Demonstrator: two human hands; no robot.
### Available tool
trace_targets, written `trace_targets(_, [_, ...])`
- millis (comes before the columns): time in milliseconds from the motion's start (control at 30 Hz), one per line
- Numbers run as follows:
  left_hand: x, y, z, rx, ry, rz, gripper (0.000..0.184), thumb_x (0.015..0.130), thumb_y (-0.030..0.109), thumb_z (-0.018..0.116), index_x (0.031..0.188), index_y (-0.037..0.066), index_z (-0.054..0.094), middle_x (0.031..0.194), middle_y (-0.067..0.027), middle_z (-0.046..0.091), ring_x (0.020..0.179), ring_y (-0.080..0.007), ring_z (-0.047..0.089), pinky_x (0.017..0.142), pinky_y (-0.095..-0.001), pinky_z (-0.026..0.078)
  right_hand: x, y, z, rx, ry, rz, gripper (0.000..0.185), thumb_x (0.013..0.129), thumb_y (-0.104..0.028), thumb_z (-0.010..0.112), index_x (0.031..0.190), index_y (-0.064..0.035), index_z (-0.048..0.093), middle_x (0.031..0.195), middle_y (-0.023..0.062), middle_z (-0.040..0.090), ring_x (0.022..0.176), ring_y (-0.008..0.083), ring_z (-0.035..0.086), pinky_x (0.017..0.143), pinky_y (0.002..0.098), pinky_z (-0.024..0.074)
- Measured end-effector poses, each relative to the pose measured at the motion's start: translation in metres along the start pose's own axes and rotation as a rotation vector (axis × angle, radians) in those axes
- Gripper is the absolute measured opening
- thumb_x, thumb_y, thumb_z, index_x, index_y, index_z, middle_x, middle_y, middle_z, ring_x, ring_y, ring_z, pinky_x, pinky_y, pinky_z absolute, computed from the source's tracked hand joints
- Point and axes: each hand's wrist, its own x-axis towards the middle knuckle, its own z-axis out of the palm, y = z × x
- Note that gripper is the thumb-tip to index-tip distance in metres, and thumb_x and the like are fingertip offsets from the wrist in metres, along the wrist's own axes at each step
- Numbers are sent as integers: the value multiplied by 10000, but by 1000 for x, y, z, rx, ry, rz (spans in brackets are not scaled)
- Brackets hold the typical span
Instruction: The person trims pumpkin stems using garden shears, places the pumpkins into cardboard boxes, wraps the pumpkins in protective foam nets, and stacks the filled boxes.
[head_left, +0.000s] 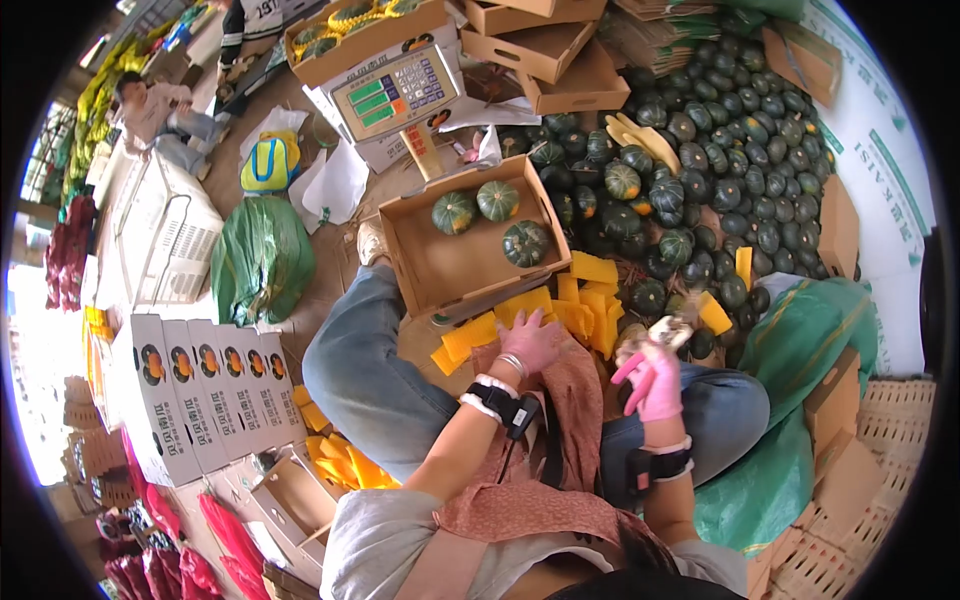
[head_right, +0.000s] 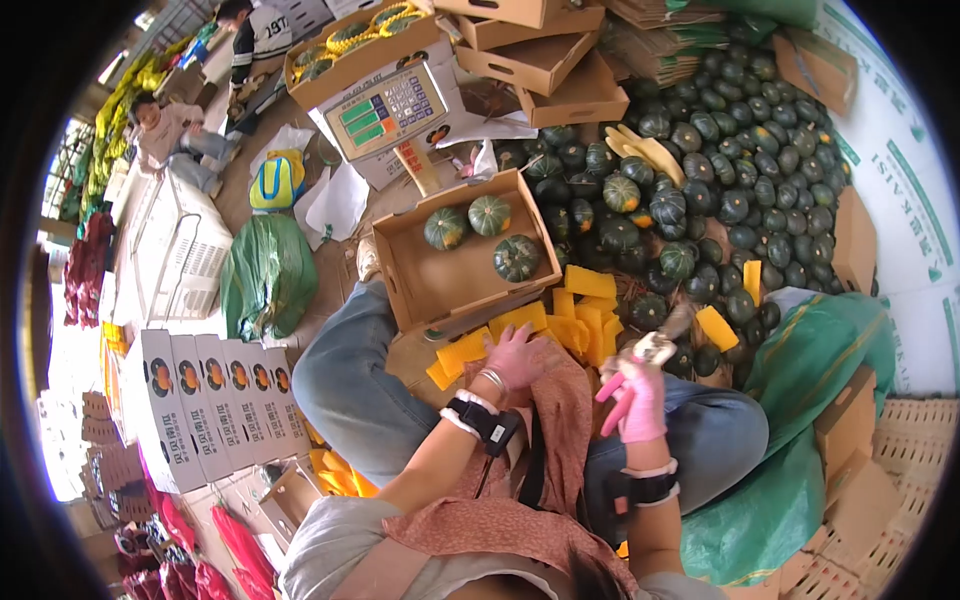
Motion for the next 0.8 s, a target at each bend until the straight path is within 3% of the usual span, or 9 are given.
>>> trace_targets(67, [5, -10, -11, 53, -207, -81, 393, 893, 474, 431, 821, 170, 668, 748, -90, 664, 807, -295, 648, 911, -715, 259, -16, -27, -6, 65, 43, -184, 203, 804, -106, 575, 975, -19, 509, 803, 95, 576, 710, 197, 583, 668, 312, 487])
trace_targets(133, [45, -19, -57, 53, -731, -352, 366, 903, 420, 433, 800, 139, 643, 799, -78, 670, 819, -282, 655, 843, -689, 348, -33, -56, -26, -2, 59, -341, 196, 802, -74, 572, 985, -21, 523, 798, 90, 566, 698, 187, 578, 640, 335, 489])
trace_targets(200, [70, -33, -101, 165, -552, -390, 295, 895, 332, 481, 778, 105, 630, 788, -96, 664, 762, -307, 653, 806, -579, 444, -47, -79, -48, 55, 68, -502, 178, 816, -68, 567, 984, -29, 524, 784, 51, 538, 707, 173, 554, 672, 356, 470])
trace_targets(300, [69, -79, -137, -118, -146, -403, 153, 833, 166, 552, 962, 97, 595, 755, -163, 651, 684, -350, 643, 692, -407, 510, -71, -104, -72, 241, -108, -545, 142, 825, -106, 550, 941, -41, 504, 755, 37, 475, 692, 159, 453, 785, 360, 399])
trace_targets(333, [67, -89, -149, -186, -8, -374, 198, 817, 95, 568, 1014, 76, 566, 760, -158, 650, 671, -333, 643, 638, -351, 518, -83, -111, -68, 289, -63, -560, 144, 827, -126, 545, 933, -40, 498, 755, 39, 465, 695, 159, 434, 810, 363, 382])
trace_targets(433, [59, -78, -201, -431, -93, -571, 562, 731, -23, 620, 1250, 89, 435, 927, -112, 591, 821, -263, 588, 744, -327, 495, -82, -112, -85, 413, -258, -499, 247, 833, -237, 548, 935, -18, 497, 800, 63, 485, 761, 186, 446, 880, 392, 344])
trace_targets(467, [46, -90, -199, -448, -47, -494, 685, 705, 19, 674, 1319, 108, 383, 1067, -139, 565, 994, -283, 548, 849, -357, 463, -79, -111, -89, 445, -293, -461, 256, 834, -248, 549, 933, -17, 499, 815, 69, 491, 771, 192, 450, 890, 394, 341])
trace_targets(600, [34, -97, -268, 260, 85, -228, 642, 711, 208, 722, 1279, 80, 452, 1197, -156, 548, 1113, -307, 501, 927, -418, 415, -62, -111, -93, 514, -425, -350, 312, 843, -290, 549, 950, 1, 516, 906, 98, 526, 875, 237, 478, 970, 434, 322])
trace_targets(800, [14, -131, -383, 320, 39, -515, 386, 869, 291, 591, 1155, 34, 558, 1153, -157, 583, 1099, -313, 510, 938, -385, 406, -53, -114, -102, 557, -485, -307, 390, 849, -311, 532, 1040, 29, 523, 954, 107, 539, 966, 281, 481, 1017, 477, 299])
